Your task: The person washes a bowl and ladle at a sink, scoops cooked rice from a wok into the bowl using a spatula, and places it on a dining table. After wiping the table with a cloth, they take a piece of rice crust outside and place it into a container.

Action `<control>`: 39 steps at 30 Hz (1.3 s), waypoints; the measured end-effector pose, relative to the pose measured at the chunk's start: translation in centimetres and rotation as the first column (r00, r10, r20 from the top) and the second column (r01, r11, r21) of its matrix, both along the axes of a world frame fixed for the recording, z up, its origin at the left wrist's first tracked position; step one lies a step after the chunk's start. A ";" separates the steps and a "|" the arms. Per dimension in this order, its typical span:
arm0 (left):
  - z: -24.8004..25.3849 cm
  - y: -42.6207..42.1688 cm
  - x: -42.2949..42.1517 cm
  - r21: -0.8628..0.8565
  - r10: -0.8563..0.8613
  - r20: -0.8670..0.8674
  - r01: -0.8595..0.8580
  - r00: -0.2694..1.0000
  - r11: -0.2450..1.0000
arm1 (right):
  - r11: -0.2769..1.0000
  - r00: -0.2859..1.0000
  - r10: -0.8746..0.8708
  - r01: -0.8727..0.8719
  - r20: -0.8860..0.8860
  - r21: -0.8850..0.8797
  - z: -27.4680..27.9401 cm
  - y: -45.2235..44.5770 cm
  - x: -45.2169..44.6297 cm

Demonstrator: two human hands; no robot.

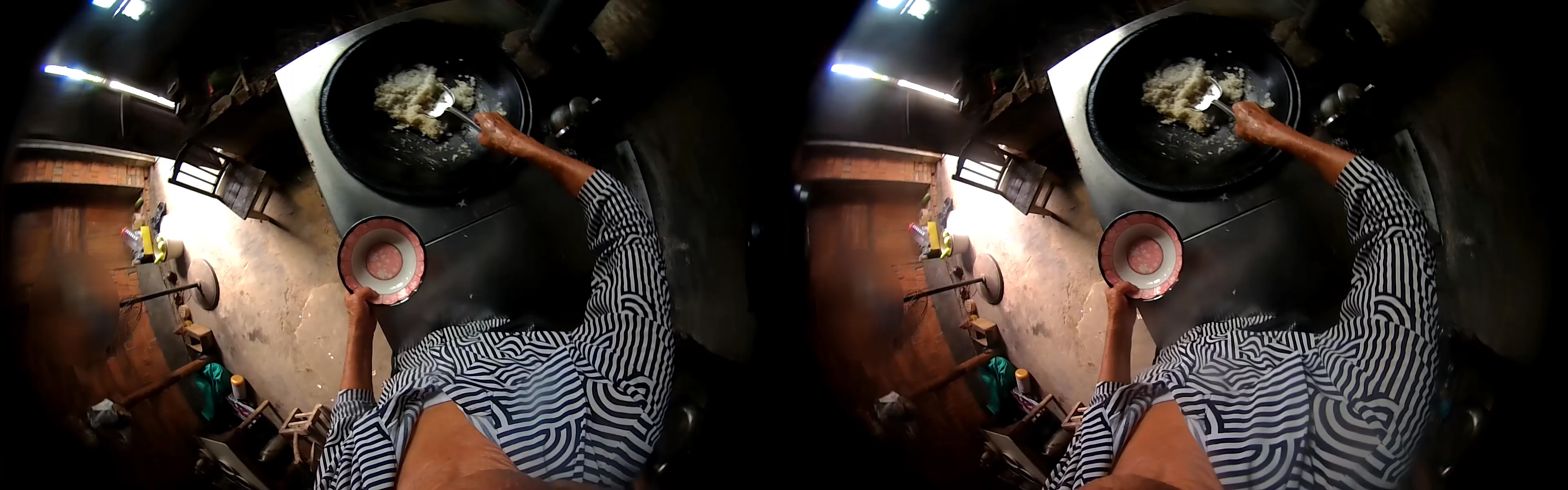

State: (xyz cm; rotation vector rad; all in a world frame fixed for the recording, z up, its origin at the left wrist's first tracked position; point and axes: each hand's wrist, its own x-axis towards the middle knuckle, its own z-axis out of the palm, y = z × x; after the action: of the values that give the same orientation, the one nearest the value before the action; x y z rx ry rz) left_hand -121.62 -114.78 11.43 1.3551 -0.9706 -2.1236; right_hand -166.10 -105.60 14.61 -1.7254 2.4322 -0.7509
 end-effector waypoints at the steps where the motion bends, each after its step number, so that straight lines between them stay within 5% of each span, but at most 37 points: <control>1: 0.2 0.1 0.0 -0.002 0.006 -0.001 -0.006 1.000 1.000 | 0.966 0.987 -0.124 0.097 0.100 0.239 1.1 0.3 0.6; 4: 0.4 0.2 0.8 -0.011 -0.005 -0.001 0.005 1.000 1.000 | 0.963 0.964 -0.212 0.178 0.160 0.201 -0.3 0.6 1.6; 5: -0.4 -0.1 1.6 -0.011 -0.037 0.006 0.037 0.999 0.999 | 0.982 0.964 -0.187 0.187 0.187 0.019 -1.6 0.6 2.0; 7: -0.1 -0.1 1.8 -0.019 -0.061 0.005 0.061 0.998 0.998 | 0.938 0.750 -0.255 0.345 0.610 -0.031 -2.5 -1.1 3.9; 8: 0.7 0.3 1.5 -0.018 -0.039 0.001 0.039 0.999 0.999 | 0.930 0.770 -0.303 0.366 0.562 -0.001 -1.4 -1.9 5.3; 9: 1.1 0.6 1.2 -0.017 -0.017 -0.004 0.017 1.000 1.000 | 0.928 0.940 -0.282 0.318 0.193 -0.196 -2.9 -2.9 5.7; 11: 1.2 1.3 0.7 0.013 -0.013 -0.009 0.013 1.000 1.000 | 0.922 0.789 -0.376 0.373 0.485 0.108 -1.0 -3.1 6.6; 13: 0.5 1.1 1.1 0.043 -0.008 -0.014 0.009 1.000 0.999 | 0.942 0.874 -0.128 0.255 0.470 -0.218 -1.4 -4.1 5.8; 15: -0.8 0.2 2.6 0.018 -0.014 -0.005 0.014 1.000 1.000 | 0.959 0.961 -0.238 0.255 0.138 -0.125 -1.6 -5.3 4.6; 17: 0.2 0.4 2.5 0.018 -0.026 -0.021 0.026 0.999 0.999 | 0.951 0.909 -0.265 0.190 0.322 0.246 3.3 -4.5 4.5; 18: 0.6 0.7 2.4 -0.002 -0.007 -0.007 0.007 1.000 1.000 | 0.952 0.942 -0.191 0.110 0.275 0.287 3.2 -4.0 4.3; 20: -1.5 0.5 1.8 -0.084 -0.055 0.033 0.058 0.998 0.995 | 0.946 0.505 -0.325 0.191 0.800 0.263 -1.9 -3.0 -0.1; 21: -3.3 0.1 1.1 -0.146 -0.106 -0.016 0.103 0.994 0.984 | 0.942 0.497 -0.336 0.189 0.800 0.278 -2.4 -2.7 -0.8; 25: -5.8 -1.0 -0.7 -0.222 -0.332 0.151 0.359 0.931 0.907 | 0.758 0.875 -0.228 -0.115 0.427 0.641 3.6 -2.6 -1.0; 31: -6.5 -4.4 -1.8 -0.181 -0.464 0.325 0.536 0.824 0.825 | 0.818 0.993 -0.060 -0.010 0.103 0.575 2.3 -2.7 -1.3; 33: -6.5 -6.3 -2.6 -0.248 -0.517 0.616 0.769 0.594 0.589 | 0.898 0.927 0.297 -0.189 -0.230 0.396 1.5 -2.0 -2.4; 35: -1.3 -7.1 -6.5 -0.508 -0.115 0.818 0.801 0.564 0.317 | 0.933 0.910 0.242 -0.122 -0.337 0.339 2.4 -1.1 -1.7; 37: 1.2 -7.9 -12.0 -0.717 -0.193 0.659 0.685 0.727 0.130 | 0.960 0.881 0.179 -0.060 -0.438 0.273 3.0 -1.3 -1.8; 39: 0.1 -7.8 -17.8 -0.750 -0.274 0.654 0.652 0.705 -0.110 | 0.769 0.934 0.180 0.063 -0.310 0.636 3.1 -2.2 -2.8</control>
State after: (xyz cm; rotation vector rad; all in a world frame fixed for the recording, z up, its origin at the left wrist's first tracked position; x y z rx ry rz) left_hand -139.46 -122.55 11.50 0.4672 -2.7065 -0.8021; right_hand -168.91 -107.83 17.69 -1.7147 2.3856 0.4283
